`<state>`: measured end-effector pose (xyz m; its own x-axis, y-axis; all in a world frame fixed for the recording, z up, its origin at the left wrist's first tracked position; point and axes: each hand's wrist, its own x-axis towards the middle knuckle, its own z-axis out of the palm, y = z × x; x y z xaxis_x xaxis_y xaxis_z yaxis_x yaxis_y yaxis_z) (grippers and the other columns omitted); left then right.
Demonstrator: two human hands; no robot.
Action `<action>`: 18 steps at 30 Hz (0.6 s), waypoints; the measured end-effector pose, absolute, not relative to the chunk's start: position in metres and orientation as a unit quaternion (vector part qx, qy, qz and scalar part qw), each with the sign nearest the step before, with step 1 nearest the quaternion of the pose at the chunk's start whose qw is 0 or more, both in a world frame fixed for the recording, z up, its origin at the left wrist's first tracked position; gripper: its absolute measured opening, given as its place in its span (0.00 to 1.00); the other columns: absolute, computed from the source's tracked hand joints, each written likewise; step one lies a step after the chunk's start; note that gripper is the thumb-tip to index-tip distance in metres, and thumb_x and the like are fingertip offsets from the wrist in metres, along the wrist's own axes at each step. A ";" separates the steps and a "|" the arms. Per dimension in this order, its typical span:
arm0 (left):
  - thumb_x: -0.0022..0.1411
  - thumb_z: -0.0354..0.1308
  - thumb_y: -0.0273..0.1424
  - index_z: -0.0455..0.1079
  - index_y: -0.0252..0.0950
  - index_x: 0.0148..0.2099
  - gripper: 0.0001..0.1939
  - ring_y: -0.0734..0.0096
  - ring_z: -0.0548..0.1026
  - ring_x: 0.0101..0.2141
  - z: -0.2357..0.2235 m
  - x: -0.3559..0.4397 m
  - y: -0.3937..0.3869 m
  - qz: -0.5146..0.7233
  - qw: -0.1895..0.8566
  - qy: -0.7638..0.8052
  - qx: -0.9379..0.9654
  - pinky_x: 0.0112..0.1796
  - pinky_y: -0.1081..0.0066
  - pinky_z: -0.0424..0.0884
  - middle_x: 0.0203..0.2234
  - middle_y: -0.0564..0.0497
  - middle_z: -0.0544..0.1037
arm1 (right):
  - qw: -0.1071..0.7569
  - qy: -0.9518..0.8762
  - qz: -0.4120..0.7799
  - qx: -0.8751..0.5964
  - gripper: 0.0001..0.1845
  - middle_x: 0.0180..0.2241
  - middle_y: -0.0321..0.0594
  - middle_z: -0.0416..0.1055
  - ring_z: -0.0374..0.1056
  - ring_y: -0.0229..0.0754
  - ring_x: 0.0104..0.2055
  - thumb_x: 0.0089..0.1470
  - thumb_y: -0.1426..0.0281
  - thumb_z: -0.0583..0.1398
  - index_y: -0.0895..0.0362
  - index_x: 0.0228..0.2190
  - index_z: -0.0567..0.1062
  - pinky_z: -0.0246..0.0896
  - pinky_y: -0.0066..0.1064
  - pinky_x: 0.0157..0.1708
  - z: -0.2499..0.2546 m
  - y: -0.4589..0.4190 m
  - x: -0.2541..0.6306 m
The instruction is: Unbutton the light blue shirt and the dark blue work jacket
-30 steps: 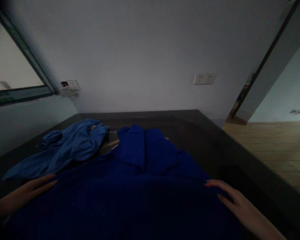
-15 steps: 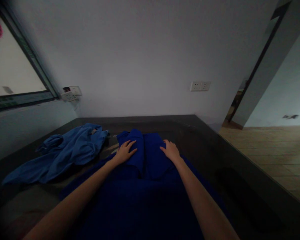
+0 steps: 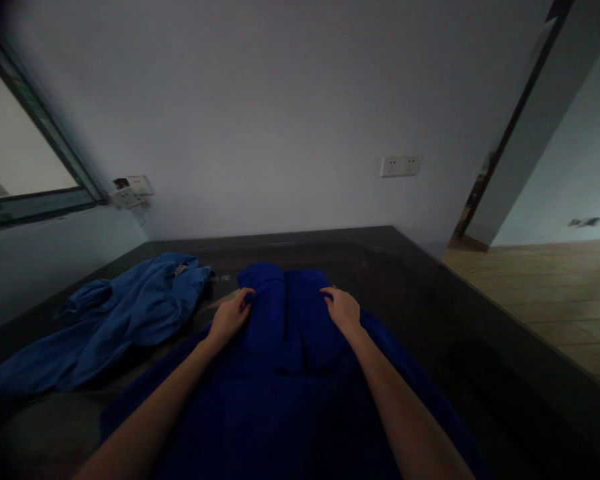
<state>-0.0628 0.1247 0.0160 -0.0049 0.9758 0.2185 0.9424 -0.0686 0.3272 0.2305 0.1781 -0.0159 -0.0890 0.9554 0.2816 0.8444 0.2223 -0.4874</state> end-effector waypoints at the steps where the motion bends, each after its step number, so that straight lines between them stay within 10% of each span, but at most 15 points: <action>1: 0.62 0.47 0.28 0.64 0.41 0.53 0.17 0.66 0.73 0.29 0.020 -0.070 0.125 0.213 0.029 0.690 0.691 0.35 0.70 0.64 0.25 0.53 0.74 | 0.293 -0.711 0.090 -0.633 0.17 0.44 0.39 0.75 0.70 0.48 0.44 0.56 0.69 0.54 0.46 0.45 0.76 0.62 0.38 0.43 -0.015 0.180 0.240; 9: 0.67 0.39 0.31 0.64 0.35 0.51 0.16 0.73 0.69 0.30 0.046 -0.120 0.117 0.363 -0.087 0.694 0.616 0.34 0.77 0.63 0.26 0.57 0.64 | 0.535 -0.544 -0.001 -0.647 0.21 0.41 0.49 0.75 0.68 0.50 0.44 0.57 0.63 0.48 0.58 0.41 0.76 0.59 0.39 0.44 -0.004 0.198 0.307; 18: 0.60 0.52 0.26 0.72 0.35 0.46 0.12 0.52 0.66 0.50 0.028 -0.102 0.123 0.270 -0.079 0.678 0.679 0.52 0.52 0.59 0.43 0.43 0.70 | 0.349 -0.612 -0.071 -0.706 0.17 0.47 0.55 0.64 0.58 0.57 0.50 0.58 0.63 0.52 0.57 0.42 0.76 0.56 0.44 0.43 -0.016 0.193 0.289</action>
<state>-0.1018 0.1234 0.0280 -0.0644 0.8786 0.4733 0.9634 -0.0690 0.2592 0.2892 0.1931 -0.0161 0.2417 0.8148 0.5270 0.9135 -0.0079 -0.4069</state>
